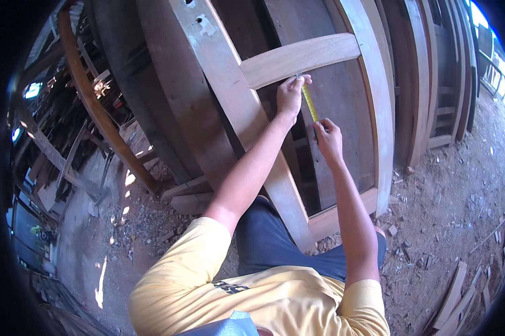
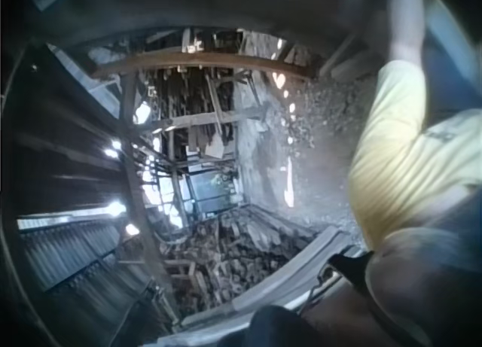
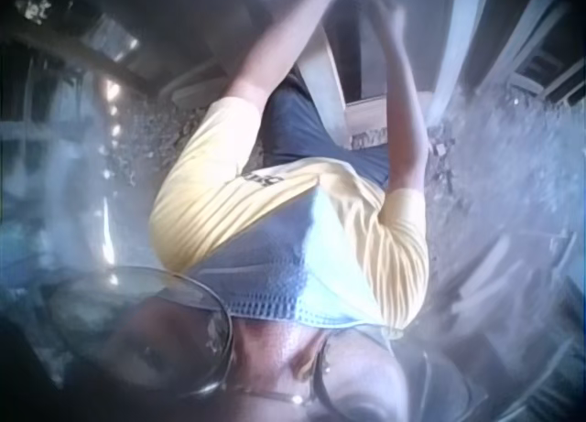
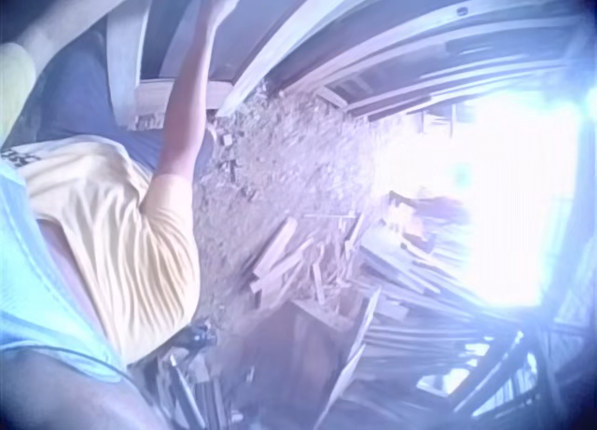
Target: The person measures wooden panels and frames with a tape measure, marks them, and uses a circular saw to cut a wooden piece while working in a woodworking shop.
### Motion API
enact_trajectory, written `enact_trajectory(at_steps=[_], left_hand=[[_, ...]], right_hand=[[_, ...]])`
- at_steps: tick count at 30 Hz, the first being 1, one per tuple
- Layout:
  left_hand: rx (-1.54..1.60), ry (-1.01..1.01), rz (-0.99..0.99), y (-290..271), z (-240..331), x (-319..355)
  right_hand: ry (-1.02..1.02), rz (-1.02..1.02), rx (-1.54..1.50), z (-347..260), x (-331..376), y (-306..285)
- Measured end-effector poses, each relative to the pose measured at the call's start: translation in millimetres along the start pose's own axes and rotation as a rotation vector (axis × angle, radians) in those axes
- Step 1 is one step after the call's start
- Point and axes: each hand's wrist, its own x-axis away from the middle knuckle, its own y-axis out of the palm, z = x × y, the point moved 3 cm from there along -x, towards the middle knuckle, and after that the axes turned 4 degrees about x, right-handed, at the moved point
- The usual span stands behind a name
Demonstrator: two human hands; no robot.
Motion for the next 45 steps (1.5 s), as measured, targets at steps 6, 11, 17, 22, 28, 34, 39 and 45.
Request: enact_trajectory(at_steps=[6,11,17,22,28,34,39,45], left_hand=[[0.154,0.051,0.016,11,7,8],[0.153,-0.028,0.019,4,4,2],[0.347,-0.093,0.116,9,7,-1],[0.291,0.031,0.126,13,9,-3],[0.224,0.083,0.163,16,12,-1],[0.276,0.122,0.127,14,0,-9],[0.237,0.035,0.055,-14,16,-50],[0.178,-0.117,0.064,15,3,-12]], right_hand=[[-0.081,0.024,-0.037,-1,-1,-6],[-0.074,-0.012,-0.055,-9,-2,1],[-0.072,-0.016,-0.063,0,-11,3],[-0.109,-0.046,-0.087,9,-13,3],[-0.066,-0.049,-0.126,35,4,-4],[0.038,-0.078,-0.116,125,70,-40],[0.112,-0.066,-0.062,218,111,-62],[0.227,0.084,-0.012,285,187,-73]])
